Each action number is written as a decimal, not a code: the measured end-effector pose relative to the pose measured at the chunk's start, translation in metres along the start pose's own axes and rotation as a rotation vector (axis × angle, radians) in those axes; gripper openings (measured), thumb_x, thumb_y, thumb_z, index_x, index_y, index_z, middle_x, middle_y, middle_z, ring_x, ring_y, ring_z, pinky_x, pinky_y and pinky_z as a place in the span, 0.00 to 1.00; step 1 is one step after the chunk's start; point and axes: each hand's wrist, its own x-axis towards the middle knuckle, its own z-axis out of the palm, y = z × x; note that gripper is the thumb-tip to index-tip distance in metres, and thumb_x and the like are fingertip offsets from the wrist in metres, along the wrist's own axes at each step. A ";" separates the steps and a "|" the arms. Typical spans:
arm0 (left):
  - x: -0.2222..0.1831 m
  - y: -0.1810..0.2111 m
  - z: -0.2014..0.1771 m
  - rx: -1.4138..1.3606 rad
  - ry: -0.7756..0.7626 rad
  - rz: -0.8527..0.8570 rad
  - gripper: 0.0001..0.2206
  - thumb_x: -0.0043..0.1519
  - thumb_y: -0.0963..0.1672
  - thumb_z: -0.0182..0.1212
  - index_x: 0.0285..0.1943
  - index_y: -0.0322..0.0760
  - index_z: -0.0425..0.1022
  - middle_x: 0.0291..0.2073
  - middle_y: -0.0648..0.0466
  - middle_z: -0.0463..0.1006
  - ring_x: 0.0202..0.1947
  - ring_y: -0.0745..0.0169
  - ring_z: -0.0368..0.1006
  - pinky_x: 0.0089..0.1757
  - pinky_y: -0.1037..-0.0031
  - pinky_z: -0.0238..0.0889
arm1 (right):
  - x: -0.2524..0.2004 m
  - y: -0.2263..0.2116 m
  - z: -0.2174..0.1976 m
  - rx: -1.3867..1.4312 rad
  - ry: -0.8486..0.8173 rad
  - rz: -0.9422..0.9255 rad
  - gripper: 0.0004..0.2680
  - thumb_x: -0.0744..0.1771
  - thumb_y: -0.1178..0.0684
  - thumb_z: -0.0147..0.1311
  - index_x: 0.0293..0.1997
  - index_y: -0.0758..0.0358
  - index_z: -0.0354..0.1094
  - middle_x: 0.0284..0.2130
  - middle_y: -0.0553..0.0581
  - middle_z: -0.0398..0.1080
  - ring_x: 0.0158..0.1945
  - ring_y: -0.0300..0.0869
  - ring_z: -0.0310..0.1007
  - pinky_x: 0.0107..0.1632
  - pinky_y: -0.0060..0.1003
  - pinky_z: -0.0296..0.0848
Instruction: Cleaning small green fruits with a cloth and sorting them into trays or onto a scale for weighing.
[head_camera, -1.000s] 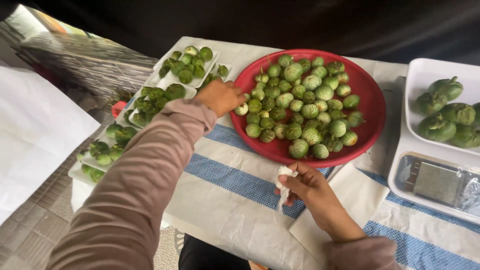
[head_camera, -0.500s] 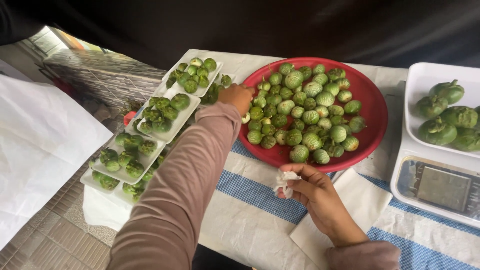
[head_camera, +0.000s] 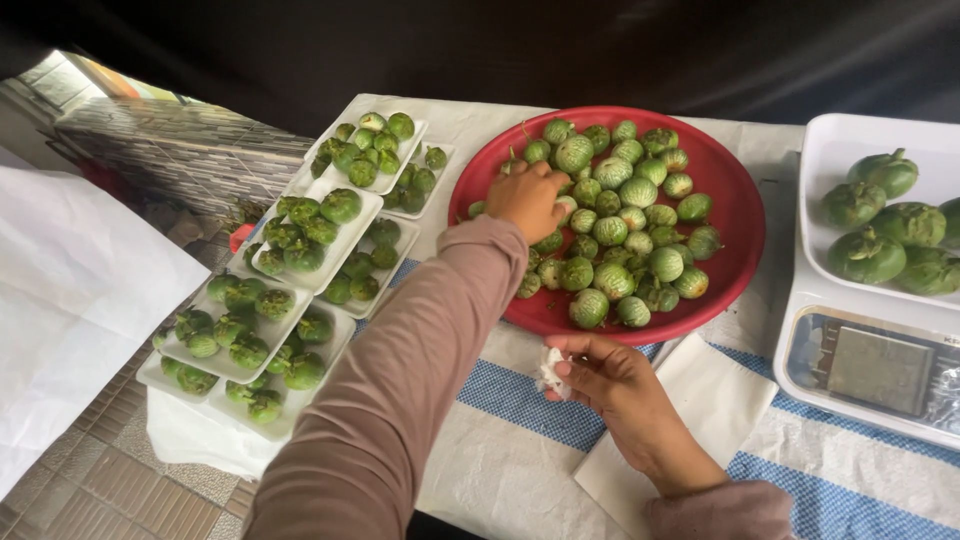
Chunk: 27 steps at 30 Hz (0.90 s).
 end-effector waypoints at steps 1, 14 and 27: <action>0.003 0.007 0.001 0.052 -0.055 -0.046 0.23 0.65 0.50 0.60 0.69 0.44 0.66 0.63 0.48 0.68 0.65 0.43 0.61 0.62 0.48 0.57 | 0.001 0.001 -0.001 -0.010 0.017 0.014 0.10 0.65 0.66 0.58 0.50 0.75 0.76 0.35 0.66 0.77 0.34 0.52 0.76 0.43 0.44 0.81; 0.019 0.027 0.004 0.261 -0.263 -0.125 0.25 0.57 0.56 0.69 0.61 0.49 0.74 0.62 0.53 0.70 0.66 0.48 0.57 0.61 0.52 0.50 | 0.001 -0.009 -0.006 -0.021 0.055 -0.051 0.11 0.65 0.61 0.59 0.52 0.65 0.70 0.36 0.58 0.76 0.36 0.46 0.78 0.37 0.39 0.76; -0.082 0.022 -0.044 -1.437 0.050 -0.208 0.17 0.60 0.46 0.64 0.57 0.42 0.71 0.53 0.50 0.75 0.48 0.58 0.73 0.46 0.73 0.67 | 0.006 -0.017 -0.022 -0.027 0.255 -0.310 0.10 0.65 0.63 0.58 0.52 0.67 0.74 0.41 0.62 0.80 0.40 0.46 0.79 0.45 0.38 0.77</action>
